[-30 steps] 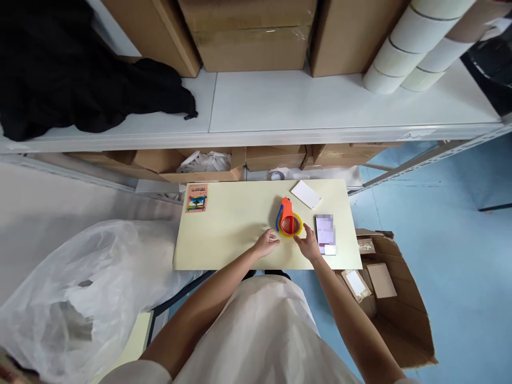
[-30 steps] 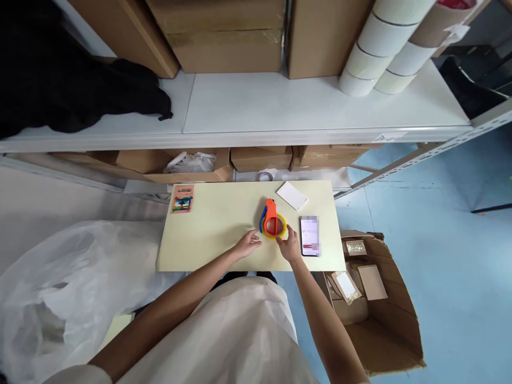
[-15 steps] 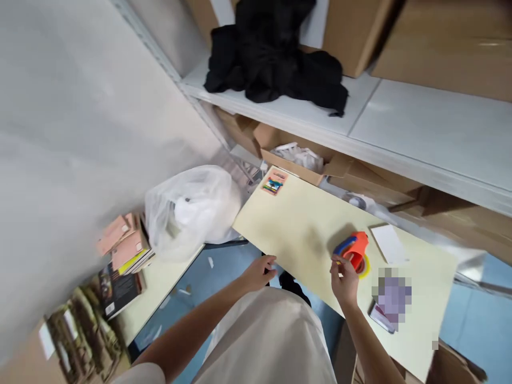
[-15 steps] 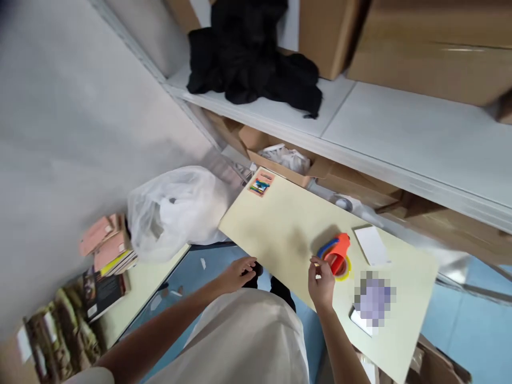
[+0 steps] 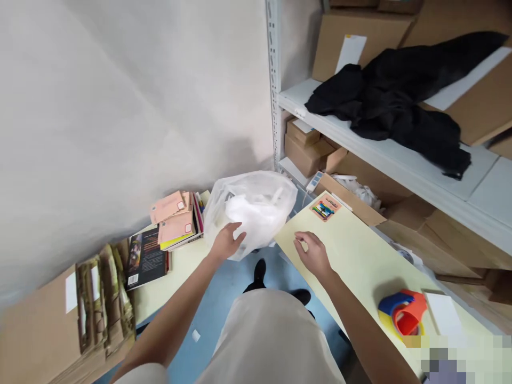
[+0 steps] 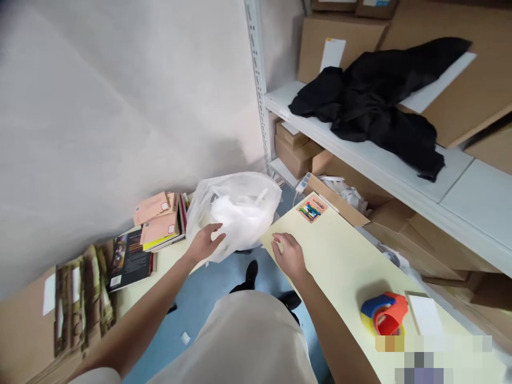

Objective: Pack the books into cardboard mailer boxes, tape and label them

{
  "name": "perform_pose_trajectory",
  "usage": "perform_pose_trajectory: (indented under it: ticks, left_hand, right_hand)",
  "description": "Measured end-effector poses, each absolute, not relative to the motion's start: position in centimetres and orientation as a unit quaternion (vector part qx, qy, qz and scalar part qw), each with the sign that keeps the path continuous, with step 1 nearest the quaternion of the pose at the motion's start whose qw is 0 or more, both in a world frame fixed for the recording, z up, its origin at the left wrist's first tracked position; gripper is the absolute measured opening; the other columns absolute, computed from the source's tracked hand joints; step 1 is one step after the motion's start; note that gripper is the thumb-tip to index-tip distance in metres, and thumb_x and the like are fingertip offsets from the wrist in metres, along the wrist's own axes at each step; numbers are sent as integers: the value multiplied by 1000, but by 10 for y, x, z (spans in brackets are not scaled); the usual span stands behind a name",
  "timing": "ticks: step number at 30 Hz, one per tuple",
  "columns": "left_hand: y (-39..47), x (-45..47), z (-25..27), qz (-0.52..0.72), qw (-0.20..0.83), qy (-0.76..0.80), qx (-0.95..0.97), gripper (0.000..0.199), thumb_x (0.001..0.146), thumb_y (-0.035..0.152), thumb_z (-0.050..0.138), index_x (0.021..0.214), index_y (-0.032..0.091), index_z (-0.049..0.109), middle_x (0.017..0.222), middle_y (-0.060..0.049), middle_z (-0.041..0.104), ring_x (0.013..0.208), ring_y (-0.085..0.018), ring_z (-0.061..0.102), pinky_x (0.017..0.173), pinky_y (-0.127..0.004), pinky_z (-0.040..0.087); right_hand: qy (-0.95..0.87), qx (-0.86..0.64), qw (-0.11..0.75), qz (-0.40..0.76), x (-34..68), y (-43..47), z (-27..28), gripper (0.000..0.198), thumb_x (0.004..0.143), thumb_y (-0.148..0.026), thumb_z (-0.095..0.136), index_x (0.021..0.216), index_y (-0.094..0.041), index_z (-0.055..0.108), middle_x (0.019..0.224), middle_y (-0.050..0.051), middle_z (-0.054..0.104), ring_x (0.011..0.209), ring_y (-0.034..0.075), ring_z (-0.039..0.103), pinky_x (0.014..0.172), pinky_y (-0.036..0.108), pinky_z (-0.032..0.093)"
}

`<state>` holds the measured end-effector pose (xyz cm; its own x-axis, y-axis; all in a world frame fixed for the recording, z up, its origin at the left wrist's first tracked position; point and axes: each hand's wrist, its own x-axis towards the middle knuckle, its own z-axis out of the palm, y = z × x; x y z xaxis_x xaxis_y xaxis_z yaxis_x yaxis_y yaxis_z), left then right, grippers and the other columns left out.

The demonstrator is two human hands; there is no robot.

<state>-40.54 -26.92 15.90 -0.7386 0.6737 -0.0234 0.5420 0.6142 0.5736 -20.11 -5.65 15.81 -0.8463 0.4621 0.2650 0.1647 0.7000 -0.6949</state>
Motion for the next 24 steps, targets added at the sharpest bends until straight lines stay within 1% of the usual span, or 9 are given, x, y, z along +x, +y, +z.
perform_pose_trajectory:
  ticks: [3,6,9,11,12,15,17,21,24]
  left_hand:
    - [-274,-458,142,237,122,896,356,39,81,29,54,118,16,55,118,-13,62,107,-26,60,92,-39,47]
    - [-262,-491,123,191,134,899,372,45,78,21,59,122,16,52,125,-14,58,114,-27,55,95,-40,44]
    - [-249,-506,110,146,148,906,369,26,78,19,58,104,16,61,112,-14,64,108,-31,57,91,-44,43]
    - [-247,-509,106,146,152,904,373,14,82,19,53,91,16,63,105,-13,66,105,-30,58,90,-44,42]
    - [-249,-510,106,153,149,900,379,14,84,19,49,89,16,62,104,-13,66,106,-29,58,91,-44,40]
    - [-259,-514,116,183,117,882,418,19,89,19,41,95,18,59,99,-10,67,103,-25,59,100,-47,31]
    - [-266,-518,130,216,92,856,461,19,90,20,40,96,19,58,93,-6,68,97,-23,61,104,-48,25]
    - [-276,-532,166,291,64,801,520,18,90,28,44,101,21,56,91,-2,69,90,-17,63,106,-43,23]
    - [-275,-544,188,317,60,787,525,19,86,34,52,99,22,59,89,-2,68,91,-19,62,102,-43,29]
  right_hand:
    - [-941,-80,160,287,-275,-85,178,21,88,-18,46,101,-20,63,99,8,68,93,21,60,84,36,48]
    - [-969,9,64,239,-343,-111,187,25,86,-12,47,104,-21,64,103,6,69,96,21,59,87,36,46]
    - [-981,-3,-27,191,-389,-128,180,35,82,-7,51,113,-21,60,110,8,67,97,23,59,84,37,46]
    - [-983,-30,-61,169,-404,-135,171,47,79,-4,52,123,-21,54,125,9,59,102,23,59,83,35,47]
    - [-983,-39,-70,163,-407,-137,168,54,77,-2,52,127,-22,50,132,9,53,104,23,58,82,34,48]
    - [-983,-54,-69,163,-410,-142,164,65,77,-3,52,136,-27,38,141,8,43,105,21,58,79,31,49]
    - [-981,-72,-50,172,-412,-144,170,60,80,-8,52,135,-27,38,134,8,48,101,20,59,74,30,49]
    - [-973,-113,25,199,-417,-140,193,22,89,-21,48,108,-22,58,101,6,59,88,19,59,70,28,46]
    - [-949,-108,128,266,-417,-127,216,12,88,-25,49,89,-20,60,87,4,58,80,17,57,70,27,45]
